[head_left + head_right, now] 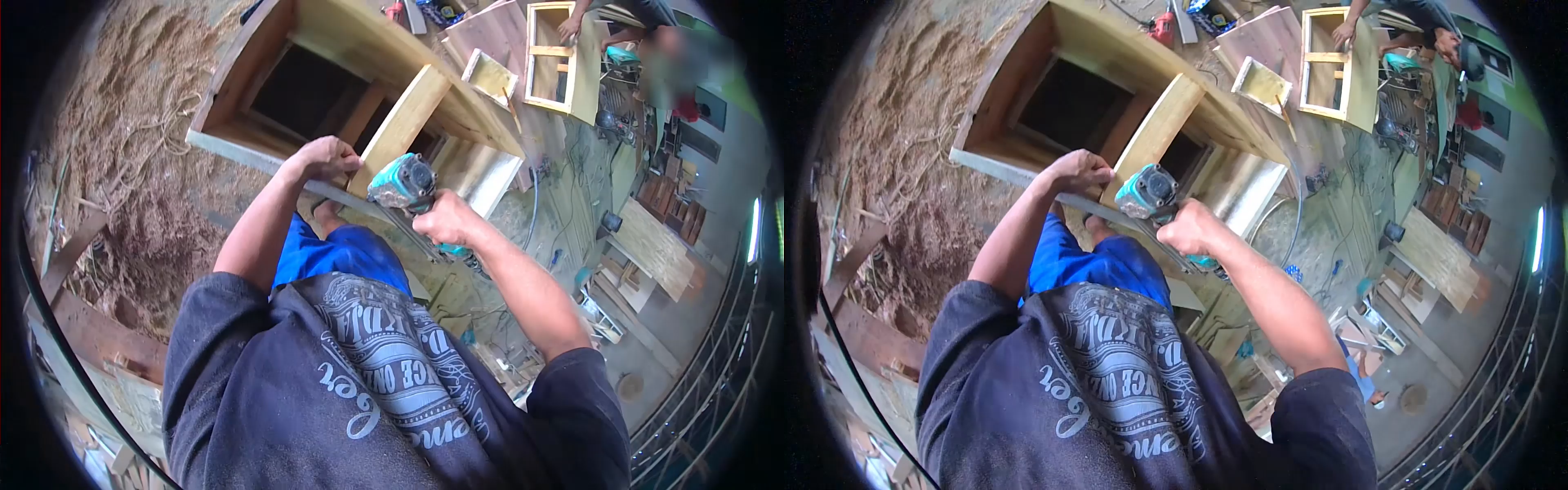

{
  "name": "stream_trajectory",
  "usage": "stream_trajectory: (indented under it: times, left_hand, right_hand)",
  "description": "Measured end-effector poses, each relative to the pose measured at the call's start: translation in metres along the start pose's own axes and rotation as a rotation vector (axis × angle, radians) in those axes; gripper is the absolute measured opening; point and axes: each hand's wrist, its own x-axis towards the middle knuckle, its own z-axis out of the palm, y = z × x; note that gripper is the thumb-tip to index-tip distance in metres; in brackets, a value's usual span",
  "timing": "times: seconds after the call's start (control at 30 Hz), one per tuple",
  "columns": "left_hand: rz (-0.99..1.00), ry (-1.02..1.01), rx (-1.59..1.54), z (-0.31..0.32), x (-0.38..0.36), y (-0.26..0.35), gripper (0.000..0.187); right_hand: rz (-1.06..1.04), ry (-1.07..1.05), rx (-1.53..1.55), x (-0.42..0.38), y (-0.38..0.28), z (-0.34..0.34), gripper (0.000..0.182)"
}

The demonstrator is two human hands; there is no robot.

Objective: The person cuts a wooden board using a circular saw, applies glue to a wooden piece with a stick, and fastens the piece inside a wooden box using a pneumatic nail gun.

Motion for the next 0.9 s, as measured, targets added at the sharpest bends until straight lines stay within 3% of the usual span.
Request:
stream_trajectory:
  times: [0.1,0.17,0.27,0.37,0.5,0.83,0.9]
  left_hand:
    - [-0.074,-0.067,-0.051,-0.005,-0.003,0.01,0.035]
    - [-0.086,-0.063,-0.09,-0.001,0.008,0.009,0.039]
    - [0.001,0.091,-0.141,0.018,0.034,0.021,0.064]
    - [-0.055,0.271,-0.115,0.022,0.053,0.069,0.081]
    - [-0.137,0.473,-0.146,0.025,0.086,0.094,0.073]
    - [-0.172,0.442,-0.156,0.023,0.087,0.093,0.068]
    - [-0.184,0.434,-0.164,0.023,0.086,0.094,0.068]
  right_hand:
    - [-0.215,0.234,-0.044,-0.001,0.02,-0.004,0.041]
    - [-0.126,0.244,-0.058,-0.012,0.009,-0.024,0.04]
    - [-0.27,0.608,-0.015,-0.007,0.016,-0.046,0.035]
    - [-0.27,0.743,-0.036,0.012,0.019,-0.069,0.035]
    - [-0.39,0.85,-0.091,0.032,0.018,-0.087,0.033]
    - [-0.324,0.774,0.012,0.046,0.018,-0.096,0.029]
    - [-0.281,0.714,-0.158,0.063,0.035,-0.096,0.028]
